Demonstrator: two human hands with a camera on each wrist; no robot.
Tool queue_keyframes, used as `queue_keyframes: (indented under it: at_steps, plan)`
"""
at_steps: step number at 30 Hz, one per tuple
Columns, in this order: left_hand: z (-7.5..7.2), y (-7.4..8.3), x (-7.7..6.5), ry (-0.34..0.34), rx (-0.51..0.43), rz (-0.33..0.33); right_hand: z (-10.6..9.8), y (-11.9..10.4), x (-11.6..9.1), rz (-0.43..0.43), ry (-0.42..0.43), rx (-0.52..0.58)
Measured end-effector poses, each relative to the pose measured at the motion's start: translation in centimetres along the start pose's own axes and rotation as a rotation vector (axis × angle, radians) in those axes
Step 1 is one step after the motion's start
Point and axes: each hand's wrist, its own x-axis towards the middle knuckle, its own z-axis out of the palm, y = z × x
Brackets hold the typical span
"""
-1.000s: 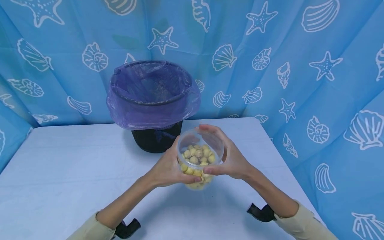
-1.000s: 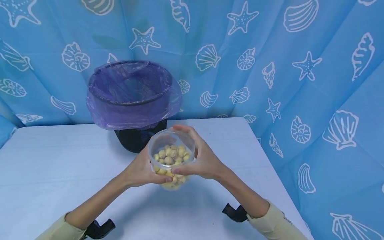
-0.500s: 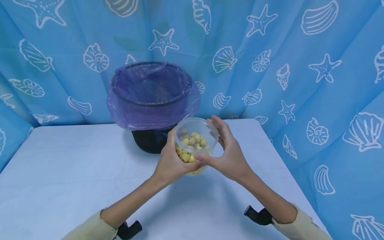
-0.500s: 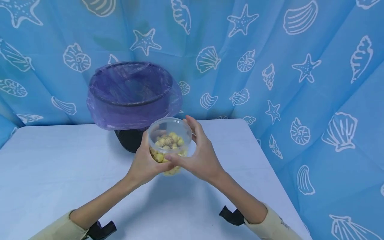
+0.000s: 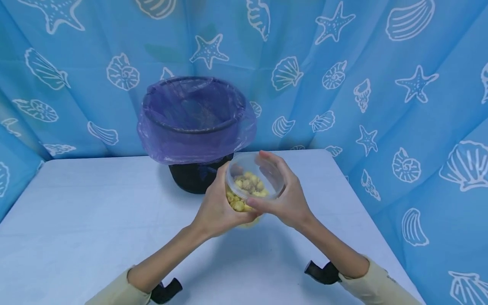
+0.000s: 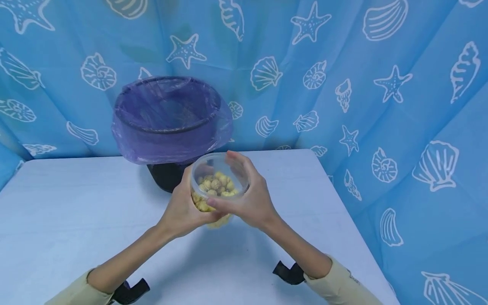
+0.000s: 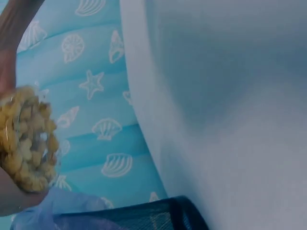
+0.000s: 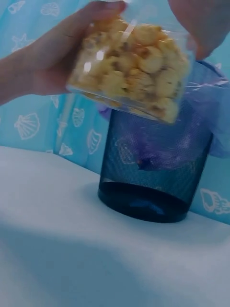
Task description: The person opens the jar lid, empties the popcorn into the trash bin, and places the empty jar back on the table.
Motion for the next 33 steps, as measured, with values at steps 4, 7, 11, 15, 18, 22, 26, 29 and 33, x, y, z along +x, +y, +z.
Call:
queue_keyframes:
  at_steps: [4, 7, 11, 15, 18, 22, 26, 29, 33]
  plan:
    - [-0.8, 0.1, 0.1, -0.102, -0.057, -0.023, -0.6, 0.2, 0.0, -0.032, -0.069, 0.041]
    - [-1.3, 0.2, 0.1, -0.176, -0.119, -0.05, -0.8, 0.3, 0.1, -0.058, -0.121, 0.076]
    - [-1.8, 0.2, 0.2, -0.265, -0.179, -0.087, -1.1, 0.5, 0.1, -0.07, -0.171, 0.117]
    - [-2.2, 0.2, 0.4, -0.334, -0.202, -0.1, -1.5, 0.7, 0.1, -0.082, -0.224, 0.161]
    - [-2.2, 0.3, 0.6, -0.374, -0.24, -0.103, -1.9, 0.7, 0.1, -0.119, -0.235, 0.182]
    - [-1.7, 0.5, 1.0, -0.366, -0.334, -0.101, -2.3, 0.4, 0.2, -0.168, -0.168, 0.169]
    - [-1.2, 0.3, 0.8, -0.242, -0.338, -0.078, -2.1, 0.1, 0.5, -0.199, -0.018, 0.136]
    - [-0.5, 0.3, 0.6, -0.163, -0.263, -0.081, -1.6, -0.1, 0.7, -0.208, 0.076, 0.092]
    - [0.3, 0.3, 0.8, -0.074, -0.184, -0.098, -0.9, -0.6, 1.0, -0.15, 0.129, 0.002]
